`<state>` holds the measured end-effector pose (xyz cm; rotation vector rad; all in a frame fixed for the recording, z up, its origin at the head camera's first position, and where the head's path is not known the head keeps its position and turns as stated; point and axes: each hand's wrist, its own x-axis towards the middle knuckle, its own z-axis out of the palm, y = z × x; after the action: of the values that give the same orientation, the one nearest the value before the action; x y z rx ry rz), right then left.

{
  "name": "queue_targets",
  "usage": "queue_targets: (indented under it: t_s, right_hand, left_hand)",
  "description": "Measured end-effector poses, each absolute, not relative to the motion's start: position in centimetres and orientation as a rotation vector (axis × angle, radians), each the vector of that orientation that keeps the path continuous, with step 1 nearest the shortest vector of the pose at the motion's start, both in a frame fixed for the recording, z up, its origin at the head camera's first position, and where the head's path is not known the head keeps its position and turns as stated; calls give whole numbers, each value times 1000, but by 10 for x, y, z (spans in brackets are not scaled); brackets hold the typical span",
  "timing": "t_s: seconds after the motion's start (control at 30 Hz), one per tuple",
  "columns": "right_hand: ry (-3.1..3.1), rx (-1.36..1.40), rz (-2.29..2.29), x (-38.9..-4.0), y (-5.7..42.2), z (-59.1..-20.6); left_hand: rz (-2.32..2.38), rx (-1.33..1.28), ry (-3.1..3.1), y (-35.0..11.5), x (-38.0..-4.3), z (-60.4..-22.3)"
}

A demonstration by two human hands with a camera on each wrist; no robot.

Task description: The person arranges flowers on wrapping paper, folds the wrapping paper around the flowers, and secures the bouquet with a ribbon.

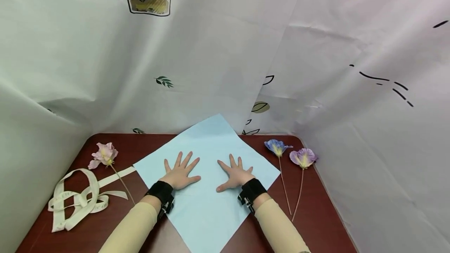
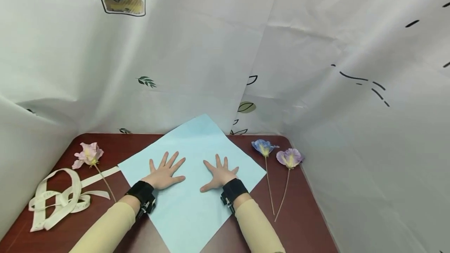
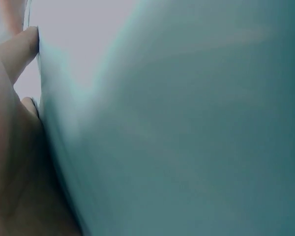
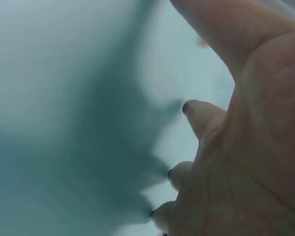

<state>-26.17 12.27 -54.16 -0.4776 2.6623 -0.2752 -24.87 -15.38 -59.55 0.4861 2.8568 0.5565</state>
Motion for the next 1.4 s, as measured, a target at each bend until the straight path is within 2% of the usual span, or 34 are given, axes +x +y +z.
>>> queue_targets:
  t_s: [0.33,0.67,0.9,1.13,1.3,1.4]
  right_hand:
    - [2661,-499,-282,-264,126,-547]
    - [2669,-517,-334,-265,134,-548]
    - [2685,-536,-424,-268,147,-556]
    - [2660,-587,-762,-272,196,-551]
    - [2803,-326,-1149,-258,255,-533]
    - [2977,-71,-1145,-242,297,-525]
  left_hand:
    - [468,552,2840,-170,-223,-573]
    - [581,618,2807,-193,-222,-595]
    - [573,642,2811,-191,-215,-580]
    - [565,624,2839,-188,-214,-583]
    - [649,628,2867,-193,-216,-595]
    - [646,648,2880,-194,-220,-605]
